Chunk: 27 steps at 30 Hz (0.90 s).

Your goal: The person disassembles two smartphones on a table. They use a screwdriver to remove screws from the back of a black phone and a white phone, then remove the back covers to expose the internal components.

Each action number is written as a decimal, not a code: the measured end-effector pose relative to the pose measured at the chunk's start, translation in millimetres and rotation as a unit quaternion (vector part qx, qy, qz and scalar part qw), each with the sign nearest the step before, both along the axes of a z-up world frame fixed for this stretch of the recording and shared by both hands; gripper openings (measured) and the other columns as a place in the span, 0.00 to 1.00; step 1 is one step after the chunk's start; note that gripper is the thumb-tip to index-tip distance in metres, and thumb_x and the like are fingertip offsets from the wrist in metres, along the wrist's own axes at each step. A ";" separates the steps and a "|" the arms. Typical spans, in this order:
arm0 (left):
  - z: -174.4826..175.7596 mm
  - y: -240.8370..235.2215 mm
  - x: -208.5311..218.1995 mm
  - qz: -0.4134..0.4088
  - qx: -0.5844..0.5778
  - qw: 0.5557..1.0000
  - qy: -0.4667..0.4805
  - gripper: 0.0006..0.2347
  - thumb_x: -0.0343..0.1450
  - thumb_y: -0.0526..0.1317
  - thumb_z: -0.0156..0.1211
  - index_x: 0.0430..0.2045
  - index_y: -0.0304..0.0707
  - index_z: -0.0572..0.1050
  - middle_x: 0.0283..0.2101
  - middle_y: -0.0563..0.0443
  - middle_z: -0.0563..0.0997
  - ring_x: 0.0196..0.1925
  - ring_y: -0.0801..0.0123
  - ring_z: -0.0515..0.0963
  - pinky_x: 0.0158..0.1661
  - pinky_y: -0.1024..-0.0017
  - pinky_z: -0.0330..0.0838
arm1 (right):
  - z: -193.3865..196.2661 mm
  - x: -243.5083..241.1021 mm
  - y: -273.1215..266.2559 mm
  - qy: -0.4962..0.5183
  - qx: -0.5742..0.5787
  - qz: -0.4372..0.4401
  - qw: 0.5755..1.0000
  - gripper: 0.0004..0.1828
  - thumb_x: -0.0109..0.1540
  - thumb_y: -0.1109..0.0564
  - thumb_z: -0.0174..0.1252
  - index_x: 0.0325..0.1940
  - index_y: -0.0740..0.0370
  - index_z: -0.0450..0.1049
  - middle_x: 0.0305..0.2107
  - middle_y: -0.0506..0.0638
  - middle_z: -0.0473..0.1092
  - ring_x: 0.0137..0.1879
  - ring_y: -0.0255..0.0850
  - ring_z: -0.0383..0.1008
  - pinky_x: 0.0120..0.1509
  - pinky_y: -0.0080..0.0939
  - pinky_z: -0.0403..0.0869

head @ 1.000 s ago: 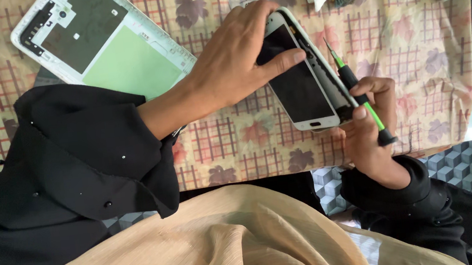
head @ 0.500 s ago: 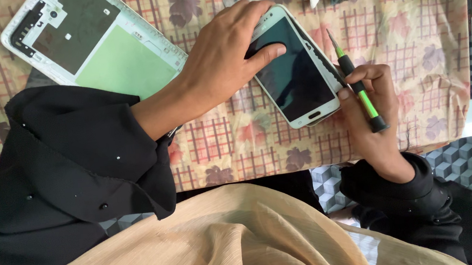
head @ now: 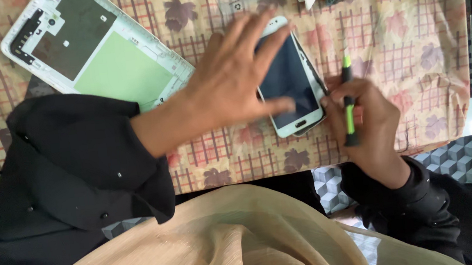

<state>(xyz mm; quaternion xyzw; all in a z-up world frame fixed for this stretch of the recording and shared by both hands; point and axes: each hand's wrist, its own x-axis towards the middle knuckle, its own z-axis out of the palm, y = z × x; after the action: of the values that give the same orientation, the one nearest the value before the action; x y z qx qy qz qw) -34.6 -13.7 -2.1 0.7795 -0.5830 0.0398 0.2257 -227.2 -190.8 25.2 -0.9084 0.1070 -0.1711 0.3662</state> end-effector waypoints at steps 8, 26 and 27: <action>8.4 5.8 -29.0 0.022 0.115 0.993 0.002 0.65 0.49 0.81 0.63 0.73 0.32 0.49 0.71 0.17 0.44 0.70 0.27 0.54 0.53 0.35 0.60 | -3.4 -15.7 14.4 -0.059 -0.098 0.017 0.993 0.10 0.66 0.70 0.64 0.47 0.67 0.71 0.49 0.60 0.76 0.43 0.45 0.81 0.45 0.39 0.78; 24.0 3.5 -9.1 0.043 0.110 0.992 0.039 0.68 0.44 0.74 0.78 0.74 0.39 0.43 0.68 0.25 0.56 0.65 0.37 0.64 0.53 0.36 0.66 | -39.0 -52.6 -5.4 -0.358 -0.189 0.204 0.891 0.16 0.57 0.70 0.66 0.38 0.55 0.69 0.28 0.53 0.73 0.32 0.41 0.76 0.29 0.39 0.77; 25.4 7.4 -0.9 0.025 0.103 0.992 0.065 0.66 0.46 0.70 0.77 0.74 0.36 0.42 0.65 0.26 0.61 0.60 0.40 0.68 0.52 0.42 0.69 | -47.0 -52.0 -7.8 -0.411 -0.197 0.216 0.864 0.15 0.57 0.70 0.66 0.39 0.55 0.69 0.28 0.53 0.73 0.32 0.41 0.76 0.29 0.38 0.76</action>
<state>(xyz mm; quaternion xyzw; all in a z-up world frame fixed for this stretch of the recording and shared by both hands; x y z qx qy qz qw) -35.5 -6.3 23.3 0.8137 -0.5486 -0.0651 0.1806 -279.2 -198.6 -21.8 -0.8096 -0.2878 -0.4627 0.2183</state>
